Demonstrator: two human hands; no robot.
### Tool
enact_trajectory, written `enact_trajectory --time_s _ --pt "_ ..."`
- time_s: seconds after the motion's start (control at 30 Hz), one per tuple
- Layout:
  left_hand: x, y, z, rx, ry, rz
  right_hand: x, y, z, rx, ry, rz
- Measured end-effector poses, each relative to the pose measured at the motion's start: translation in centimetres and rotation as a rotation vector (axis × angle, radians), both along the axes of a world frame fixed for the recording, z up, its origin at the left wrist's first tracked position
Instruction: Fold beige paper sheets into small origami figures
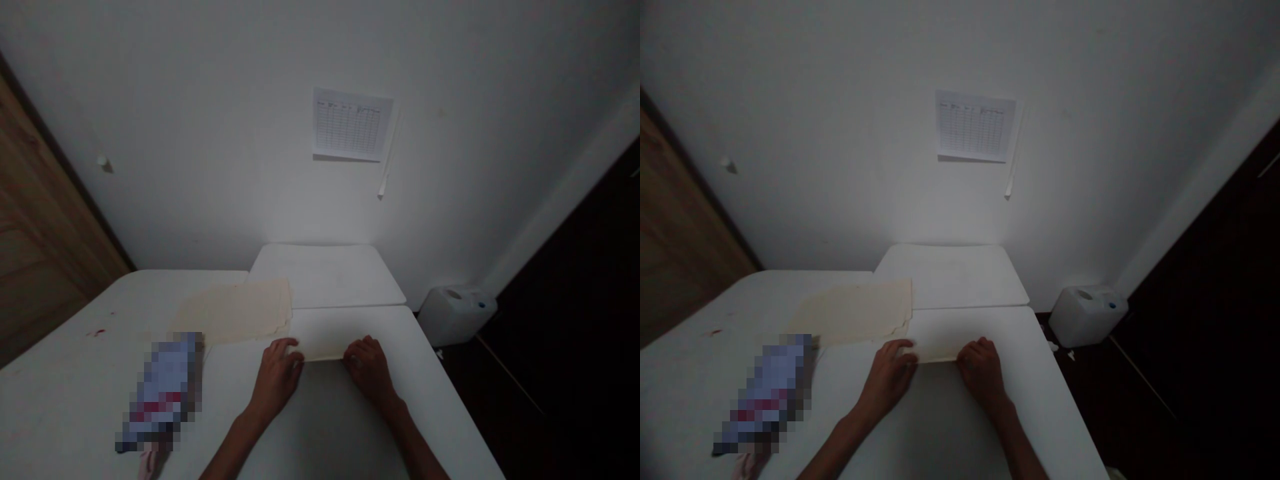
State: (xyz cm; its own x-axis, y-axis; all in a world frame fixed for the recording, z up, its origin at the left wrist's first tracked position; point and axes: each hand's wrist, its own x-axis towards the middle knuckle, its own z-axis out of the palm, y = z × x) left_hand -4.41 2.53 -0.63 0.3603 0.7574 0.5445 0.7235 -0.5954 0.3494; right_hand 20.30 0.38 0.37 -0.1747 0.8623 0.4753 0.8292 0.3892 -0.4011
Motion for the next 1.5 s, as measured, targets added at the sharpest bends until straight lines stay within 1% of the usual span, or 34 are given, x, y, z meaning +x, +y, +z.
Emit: enact_trajectory --time_s 0.1,0.23,0.4,0.53,0.7,0.83,0.97,1.17,1.33,1.5 --pt "0.0 -0.4 0.4 0.046 0.119 -0.022 0.3 -0.3 -0.2 0.018 -0.071 0.021" --pt "0.1 -0.7 0.6 0.044 0.255 -0.076 0.5 -0.7 -0.5 0.003 -0.111 0.047" --pt "-0.2 -0.6 0.6 0.028 0.269 -0.174 0.7 -0.8 -0.8 -0.050 -0.085 0.072" --pt "-0.5 -0.6 0.7 0.003 0.281 -0.204 0.7 -1.1 -0.3 -0.102 -0.084 0.066" --pt "-0.4 -1.0 0.4 -0.003 0.331 -0.200 -0.7 -1.6 0.4 -0.105 -0.137 0.036" --pt "-0.2 -1.3 0.3 0.013 0.354 -0.209 -2.4 -1.8 0.3 -0.087 -0.140 0.100" --pt "-0.3 -1.6 0.5 0.006 0.356 -0.238 -3.2 -1.4 -0.2 -0.070 -0.124 0.130" --pt "-0.4 -1.8 0.4 -0.036 0.300 -0.279 -2.9 0.5 -1.2 -0.036 -0.051 0.195" --pt "0.0 -2.2 0.4 -0.076 0.244 -0.274 -3.0 1.8 -2.0 0.004 -0.034 0.194" --pt "0.1 -2.8 0.2 -0.115 0.142 -0.288 -3.2 2.1 -2.0 -0.003 -0.033 0.212"
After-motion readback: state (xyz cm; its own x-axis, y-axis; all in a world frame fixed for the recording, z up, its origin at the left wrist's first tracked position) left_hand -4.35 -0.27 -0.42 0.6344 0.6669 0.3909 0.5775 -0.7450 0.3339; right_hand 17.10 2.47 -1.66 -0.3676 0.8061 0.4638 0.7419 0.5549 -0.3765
